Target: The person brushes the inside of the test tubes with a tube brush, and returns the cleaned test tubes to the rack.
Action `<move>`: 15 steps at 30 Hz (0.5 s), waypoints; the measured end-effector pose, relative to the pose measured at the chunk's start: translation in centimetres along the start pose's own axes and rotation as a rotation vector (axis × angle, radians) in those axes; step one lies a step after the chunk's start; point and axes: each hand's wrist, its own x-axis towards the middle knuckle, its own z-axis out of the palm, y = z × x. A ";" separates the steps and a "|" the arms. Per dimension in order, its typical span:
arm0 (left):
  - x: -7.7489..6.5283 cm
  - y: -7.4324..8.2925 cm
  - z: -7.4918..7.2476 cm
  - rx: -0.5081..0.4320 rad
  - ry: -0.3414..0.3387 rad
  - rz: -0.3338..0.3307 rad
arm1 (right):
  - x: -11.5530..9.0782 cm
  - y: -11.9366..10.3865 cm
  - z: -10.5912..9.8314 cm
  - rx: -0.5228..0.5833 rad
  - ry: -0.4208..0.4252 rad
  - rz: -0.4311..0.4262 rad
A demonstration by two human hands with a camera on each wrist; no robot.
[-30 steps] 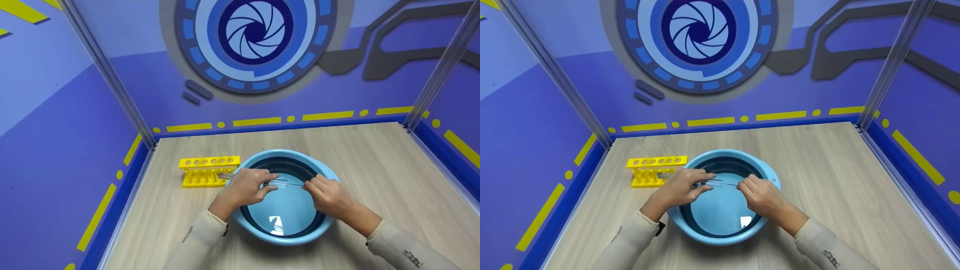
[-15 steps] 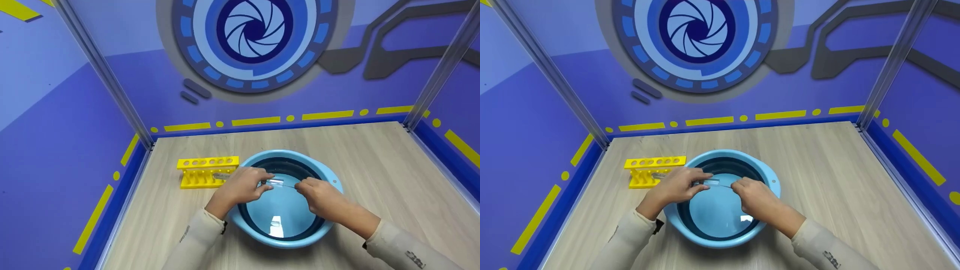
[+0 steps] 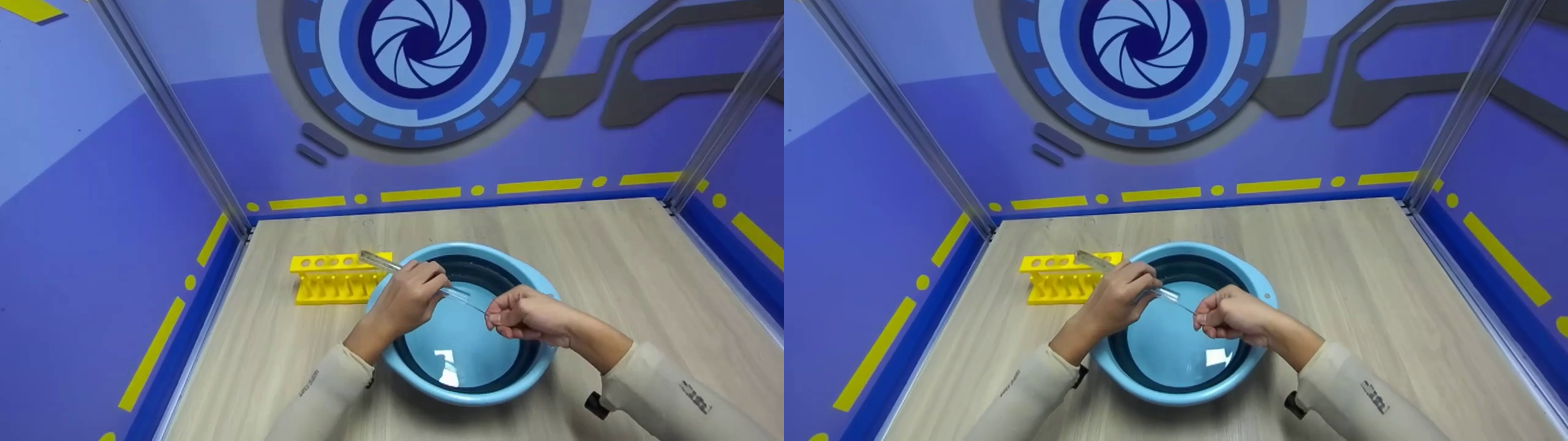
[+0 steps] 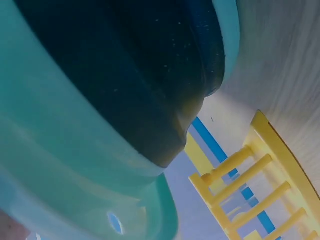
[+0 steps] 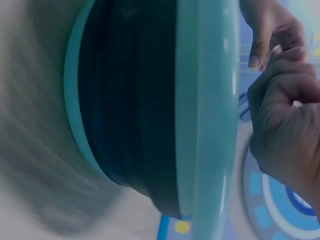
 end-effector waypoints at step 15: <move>0.1 -0.4 -1.2 -0.310 -0.292 -0.061 | -0.2 1.9 0.9 -1.608 0.706 -1.157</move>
